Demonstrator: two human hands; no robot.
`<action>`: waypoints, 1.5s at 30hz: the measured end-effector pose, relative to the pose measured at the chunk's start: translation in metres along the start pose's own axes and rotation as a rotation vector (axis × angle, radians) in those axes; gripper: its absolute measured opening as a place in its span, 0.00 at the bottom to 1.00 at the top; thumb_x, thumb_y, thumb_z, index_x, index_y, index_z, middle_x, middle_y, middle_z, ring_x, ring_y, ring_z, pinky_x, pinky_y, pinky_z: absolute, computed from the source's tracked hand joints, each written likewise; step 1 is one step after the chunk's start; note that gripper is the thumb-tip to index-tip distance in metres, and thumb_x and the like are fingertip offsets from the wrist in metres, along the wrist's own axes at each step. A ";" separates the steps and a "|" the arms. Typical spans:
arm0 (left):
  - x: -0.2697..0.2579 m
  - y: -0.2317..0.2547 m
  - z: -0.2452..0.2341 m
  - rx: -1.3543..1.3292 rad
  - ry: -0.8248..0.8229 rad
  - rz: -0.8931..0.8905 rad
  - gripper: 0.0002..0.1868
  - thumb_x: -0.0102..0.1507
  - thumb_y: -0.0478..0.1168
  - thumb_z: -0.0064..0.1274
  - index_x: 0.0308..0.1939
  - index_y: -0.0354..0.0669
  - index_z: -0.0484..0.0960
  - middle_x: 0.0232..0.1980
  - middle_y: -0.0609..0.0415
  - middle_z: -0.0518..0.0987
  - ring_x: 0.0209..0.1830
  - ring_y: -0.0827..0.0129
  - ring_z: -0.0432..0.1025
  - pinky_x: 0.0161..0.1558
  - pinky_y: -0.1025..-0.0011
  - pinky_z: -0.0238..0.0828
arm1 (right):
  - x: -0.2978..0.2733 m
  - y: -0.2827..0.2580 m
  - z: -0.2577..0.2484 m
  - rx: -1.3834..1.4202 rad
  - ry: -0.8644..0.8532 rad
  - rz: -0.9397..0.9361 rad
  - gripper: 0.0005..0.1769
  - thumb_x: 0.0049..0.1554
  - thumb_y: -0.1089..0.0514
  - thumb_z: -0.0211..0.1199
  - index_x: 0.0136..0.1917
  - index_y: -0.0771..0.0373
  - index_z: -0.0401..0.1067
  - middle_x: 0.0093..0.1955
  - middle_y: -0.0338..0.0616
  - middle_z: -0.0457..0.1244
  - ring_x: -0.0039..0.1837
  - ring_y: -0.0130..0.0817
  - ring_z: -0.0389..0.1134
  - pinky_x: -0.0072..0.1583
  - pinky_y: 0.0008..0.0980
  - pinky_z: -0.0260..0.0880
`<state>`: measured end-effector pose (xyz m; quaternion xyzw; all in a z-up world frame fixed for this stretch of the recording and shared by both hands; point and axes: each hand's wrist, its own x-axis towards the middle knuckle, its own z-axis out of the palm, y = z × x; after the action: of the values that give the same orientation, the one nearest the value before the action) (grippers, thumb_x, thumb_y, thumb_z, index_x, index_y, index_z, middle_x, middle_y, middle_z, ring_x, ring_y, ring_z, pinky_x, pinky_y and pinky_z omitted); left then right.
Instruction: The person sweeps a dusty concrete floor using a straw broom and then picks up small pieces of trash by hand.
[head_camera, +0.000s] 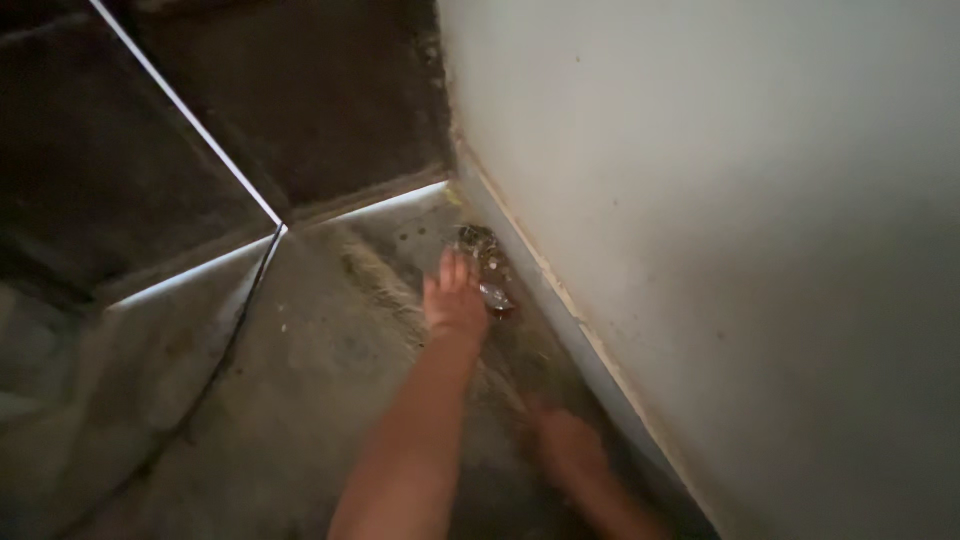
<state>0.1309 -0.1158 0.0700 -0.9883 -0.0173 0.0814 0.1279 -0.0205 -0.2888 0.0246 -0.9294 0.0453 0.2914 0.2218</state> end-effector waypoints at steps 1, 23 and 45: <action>0.005 -0.001 0.003 0.010 -0.025 0.018 0.36 0.71 0.46 0.34 0.82 0.47 0.45 0.86 0.56 0.40 0.85 0.57 0.28 0.73 0.46 0.43 | 0.007 0.008 -0.001 0.012 0.022 0.009 0.33 0.68 0.33 0.37 0.63 0.55 0.72 0.55 0.57 0.69 0.57 0.55 0.71 0.60 0.53 0.68; 0.120 -0.158 0.052 -0.350 0.195 0.305 0.26 0.68 0.53 0.47 0.65 0.44 0.75 0.74 0.48 0.64 0.78 0.54 0.51 0.75 0.49 0.48 | 0.013 -0.056 0.056 -0.126 0.123 0.108 0.40 0.60 0.45 0.55 0.81 0.32 0.43 0.60 0.50 0.69 0.61 0.48 0.73 0.63 0.46 0.73; 0.132 -0.192 0.117 -0.257 -0.219 0.452 0.21 0.69 0.43 0.46 0.66 0.47 0.78 0.82 0.50 0.57 0.82 0.53 0.49 0.76 0.50 0.48 | 0.155 -0.159 -0.007 -0.893 0.018 -0.392 0.16 0.67 0.44 0.54 0.59 0.53 0.74 0.54 0.48 0.68 0.54 0.47 0.72 0.54 0.51 0.71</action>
<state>0.2386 0.1061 -0.0133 -0.9606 0.1795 0.2112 -0.0224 0.1453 -0.1423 0.0041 -0.9272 -0.2582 0.2271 -0.1485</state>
